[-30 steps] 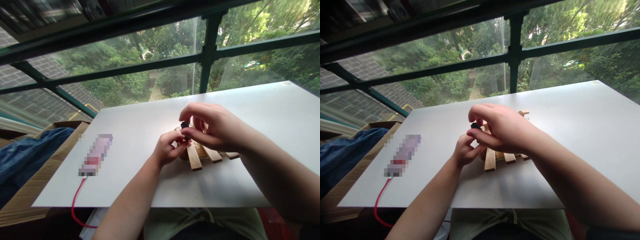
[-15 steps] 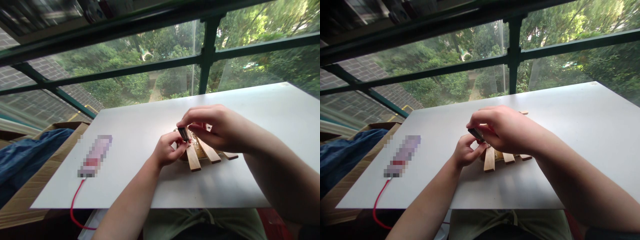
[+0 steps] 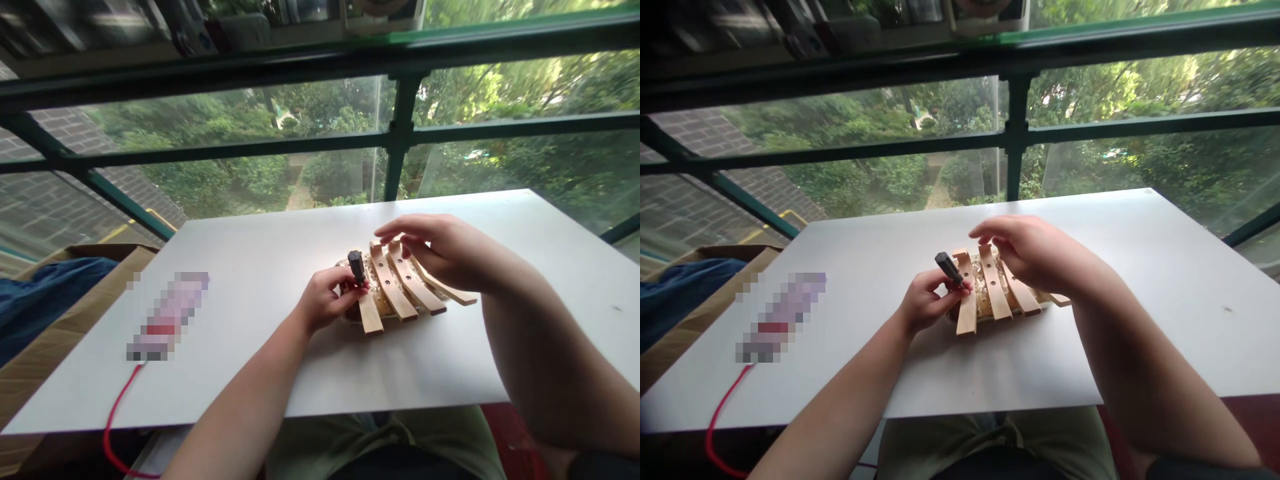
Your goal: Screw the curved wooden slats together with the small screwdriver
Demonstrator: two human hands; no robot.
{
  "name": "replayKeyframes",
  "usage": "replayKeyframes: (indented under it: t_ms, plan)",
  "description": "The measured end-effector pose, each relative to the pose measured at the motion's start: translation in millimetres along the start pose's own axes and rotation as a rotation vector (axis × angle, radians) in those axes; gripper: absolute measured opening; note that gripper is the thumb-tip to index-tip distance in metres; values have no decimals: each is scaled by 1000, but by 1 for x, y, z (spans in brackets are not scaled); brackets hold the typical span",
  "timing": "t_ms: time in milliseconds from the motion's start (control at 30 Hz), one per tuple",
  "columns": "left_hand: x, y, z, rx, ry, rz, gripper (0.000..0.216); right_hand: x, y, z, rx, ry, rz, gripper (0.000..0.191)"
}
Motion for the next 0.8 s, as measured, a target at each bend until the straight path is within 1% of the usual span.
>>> replayKeyframes:
  t_ms: [67, 100, 200, 267, 367, 467, 633, 700, 800]
  plan:
    - [0, -1, 0, -7, 7, 9, 12, 12, 1, -9, -47, 80, -107, 30]
    - [0, -2, 0, -13, 5, 12, 12, 17, 3, -14, -91, 108, -133, 28]
    - [-2, -3, 0, -52, -25, 16, 13, 23, 8, -31, -175, 143, -152, 28]
    - [-2, -3, 0, -62, -45, -6, 15, 23, 12, -42, -198, 167, -151, 31]
    - [-3, -3, 0, -66, -58, -30, 16, 18, 15, -58, -182, 215, -117, 35]
    - [-3, -2, 0, -75, -63, -32, 18, 13, 16, -68, -194, 216, -82, 44]
    - [-5, -1, 1, -78, -67, -42, 20, 7, 22, -74, -192, 214, -150, 60]
    - [-6, -1, 1, -72, -70, -47, 20, 5, 27, -77, -175, 209, -189, 59]
    - [-7, 0, 2, -64, -72, -80, 21, 5, 34, -79, -137, 208, -235, 49]
Point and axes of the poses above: each hand's wrist, its own z-axis towards the middle knuckle, its own y-axis out of the palm, x = y × z, the point moved 1 cm from there along z, towards the middle knuckle, and after that the axes turned 7 degrees about x, right-handed, at the moved point
